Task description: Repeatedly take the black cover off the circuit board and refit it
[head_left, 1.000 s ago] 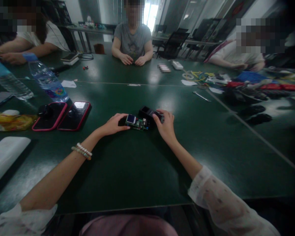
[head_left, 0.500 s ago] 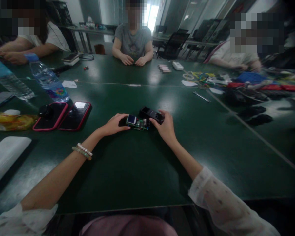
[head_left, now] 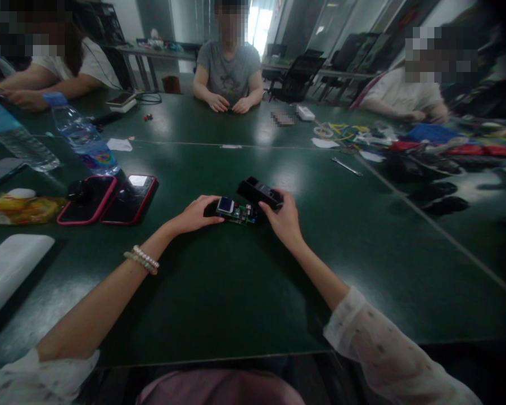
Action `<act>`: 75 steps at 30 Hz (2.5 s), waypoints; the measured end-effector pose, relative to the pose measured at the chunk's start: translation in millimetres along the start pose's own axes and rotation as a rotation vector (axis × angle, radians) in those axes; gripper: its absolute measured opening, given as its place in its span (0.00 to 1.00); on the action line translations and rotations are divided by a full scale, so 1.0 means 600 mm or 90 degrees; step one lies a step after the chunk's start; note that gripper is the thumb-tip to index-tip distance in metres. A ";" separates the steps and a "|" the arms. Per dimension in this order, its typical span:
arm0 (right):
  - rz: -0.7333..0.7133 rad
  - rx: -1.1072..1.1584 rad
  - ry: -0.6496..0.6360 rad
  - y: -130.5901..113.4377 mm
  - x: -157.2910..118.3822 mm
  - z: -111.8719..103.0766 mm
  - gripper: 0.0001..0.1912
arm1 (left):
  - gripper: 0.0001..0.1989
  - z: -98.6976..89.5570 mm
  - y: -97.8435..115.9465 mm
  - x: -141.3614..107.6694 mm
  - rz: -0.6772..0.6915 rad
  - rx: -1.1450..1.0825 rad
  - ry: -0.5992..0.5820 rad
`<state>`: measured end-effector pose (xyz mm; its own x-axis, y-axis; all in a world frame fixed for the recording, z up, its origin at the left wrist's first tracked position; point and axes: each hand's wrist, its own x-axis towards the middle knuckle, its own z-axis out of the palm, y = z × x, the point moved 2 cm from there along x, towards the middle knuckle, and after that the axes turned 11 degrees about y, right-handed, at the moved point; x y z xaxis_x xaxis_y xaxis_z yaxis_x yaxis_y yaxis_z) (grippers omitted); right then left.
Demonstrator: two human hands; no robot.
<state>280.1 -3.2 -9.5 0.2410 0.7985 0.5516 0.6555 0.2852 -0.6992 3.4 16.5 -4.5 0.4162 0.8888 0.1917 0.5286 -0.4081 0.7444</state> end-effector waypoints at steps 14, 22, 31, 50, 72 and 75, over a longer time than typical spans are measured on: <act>-0.100 0.115 -0.128 -0.059 -0.018 -0.007 0.28 | 0.34 0.005 -0.005 0.002 -0.011 -0.001 0.025; -0.128 0.109 -0.176 -0.055 -0.023 -0.002 0.27 | 0.37 0.003 0.002 0.001 -0.034 0.005 0.027; -0.151 0.070 -0.278 -0.054 -0.026 0.002 0.26 | 0.32 -0.005 0.018 -0.003 -0.019 -0.020 0.011; 0.046 0.167 -0.383 -0.051 -0.021 0.009 0.25 | 0.28 -0.009 0.022 -0.002 -0.049 -0.112 -0.025; 0.032 0.235 -0.375 -0.050 -0.012 0.011 0.19 | 0.25 -0.007 0.031 -0.002 -0.089 -0.203 -0.053; 0.020 0.236 -0.371 -0.051 -0.012 0.011 0.18 | 0.26 -0.007 0.033 -0.003 -0.095 -0.214 -0.056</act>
<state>253.5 -14.4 5.2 -0.2356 0.9344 0.2670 0.3414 0.3369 -0.8775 10.1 7.3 12.4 0.4231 0.9058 0.0202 0.3225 -0.1714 0.9309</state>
